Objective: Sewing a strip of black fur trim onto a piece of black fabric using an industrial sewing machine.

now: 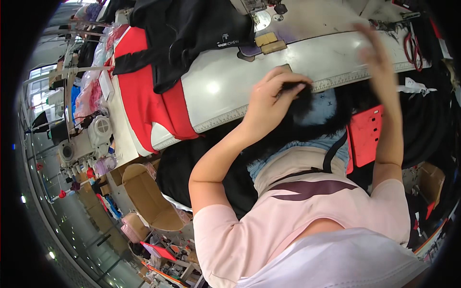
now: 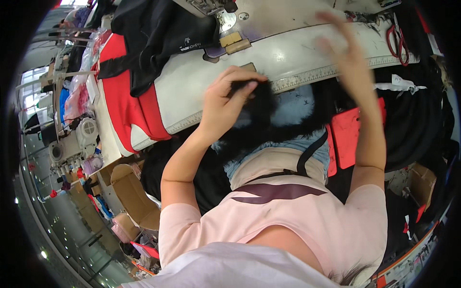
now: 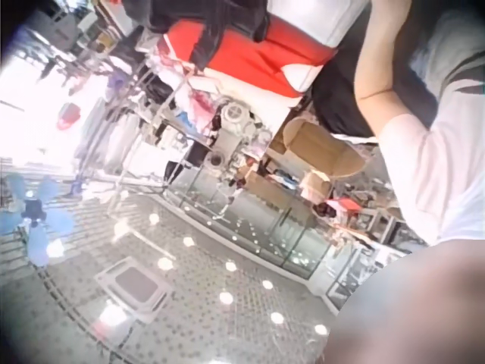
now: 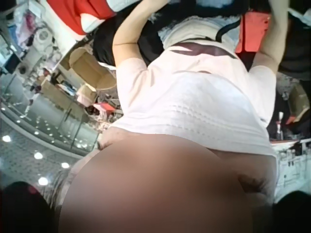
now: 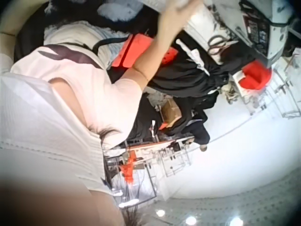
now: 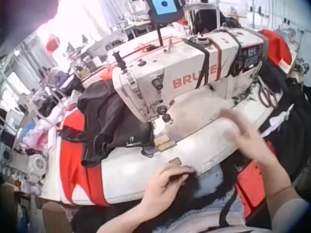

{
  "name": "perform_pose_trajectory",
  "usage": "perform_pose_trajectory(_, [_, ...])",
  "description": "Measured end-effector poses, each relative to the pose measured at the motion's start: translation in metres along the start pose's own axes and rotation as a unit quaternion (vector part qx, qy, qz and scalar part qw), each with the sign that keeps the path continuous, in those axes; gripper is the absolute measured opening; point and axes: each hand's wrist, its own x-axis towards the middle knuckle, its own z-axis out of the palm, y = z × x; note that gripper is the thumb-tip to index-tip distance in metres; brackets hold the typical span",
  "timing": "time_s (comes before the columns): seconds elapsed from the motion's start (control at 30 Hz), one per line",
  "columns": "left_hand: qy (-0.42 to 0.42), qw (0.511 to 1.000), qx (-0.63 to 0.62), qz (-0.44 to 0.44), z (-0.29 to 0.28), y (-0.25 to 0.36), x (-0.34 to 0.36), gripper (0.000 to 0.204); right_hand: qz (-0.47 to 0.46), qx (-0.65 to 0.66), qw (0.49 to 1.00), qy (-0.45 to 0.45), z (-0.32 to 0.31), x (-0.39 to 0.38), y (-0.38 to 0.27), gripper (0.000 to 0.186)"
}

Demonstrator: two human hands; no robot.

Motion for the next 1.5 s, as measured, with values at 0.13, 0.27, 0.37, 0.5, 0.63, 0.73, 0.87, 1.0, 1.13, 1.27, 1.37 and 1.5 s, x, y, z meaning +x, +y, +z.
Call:
perform_pose_trajectory(0.13, [-0.037, 0.996, -0.042, 0.065, -0.006, -0.003, 0.025, 0.020, 0.141, 0.172, 0.907, -0.357, 0.059, -0.013, -0.043, 0.040])
perform_pose_trajectory(0.27, [0.083, 0.889, 0.354, 0.279, -0.074, -0.020, 0.051, 0.017, -0.204, -0.072, 0.954, -0.210, 0.081, 0.020, -0.017, 0.044])
perform_pose_trajectory(0.37, [0.082, 0.864, 0.423, 0.261, -0.102, -0.032, 0.092, 0.011, -0.326, -0.188, 0.908, -0.186, 0.109, 0.052, -0.016, 0.045])
perform_pose_trajectory(0.5, [-0.011, 0.892, 0.407, 0.198, -0.110, -0.062, 0.111, 0.027, -0.437, -0.246, 0.848, -0.173, 0.137, 0.079, -0.002, 0.045])
perform_pose_trajectory(0.63, [-0.058, 0.846, 0.524, 0.079, -0.095, -0.069, 0.088, 0.050, -0.495, -0.272, 0.797, -0.213, 0.143, 0.087, 0.000, 0.039])
perform_pose_trajectory(0.73, [-0.042, 0.828, 0.556, 0.062, -0.087, -0.075, 0.089, 0.054, -0.505, -0.287, 0.783, -0.222, 0.132, 0.091, 0.000, 0.033])
perform_pose_trajectory(0.87, [-0.021, 0.822, 0.566, 0.061, -0.086, -0.095, 0.118, 0.044, -0.508, -0.308, 0.790, -0.154, 0.119, 0.089, 0.011, 0.035])
perform_pose_trajectory(1.0, [-0.061, 0.791, 0.596, 0.126, -0.101, -0.116, 0.151, 0.034, -0.375, -0.405, 0.805, -0.217, 0.103, 0.099, 0.025, 0.061])
perform_pose_trajectory(1.13, [-0.028, 0.789, 0.575, 0.214, -0.101, -0.106, 0.141, 0.026, -0.430, -0.316, 0.835, -0.135, 0.102, 0.103, 0.028, 0.050])
perform_pose_trajectory(1.27, [0.001, 0.823, 0.476, 0.311, -0.085, -0.083, 0.111, 0.020, -0.297, -0.236, 0.909, -0.174, 0.093, 0.096, 0.006, 0.035])
perform_pose_trajectory(1.37, [0.019, 0.814, 0.469, 0.341, -0.073, -0.082, 0.112, 0.018, -0.219, -0.217, 0.924, -0.225, 0.087, 0.099, 0.016, 0.026])
perform_pose_trajectory(1.5, [0.057, 0.838, 0.452, 0.300, -0.068, -0.088, 0.111, 0.016, -0.319, -0.159, 0.903, -0.239, 0.091, 0.103, 0.019, 0.023])
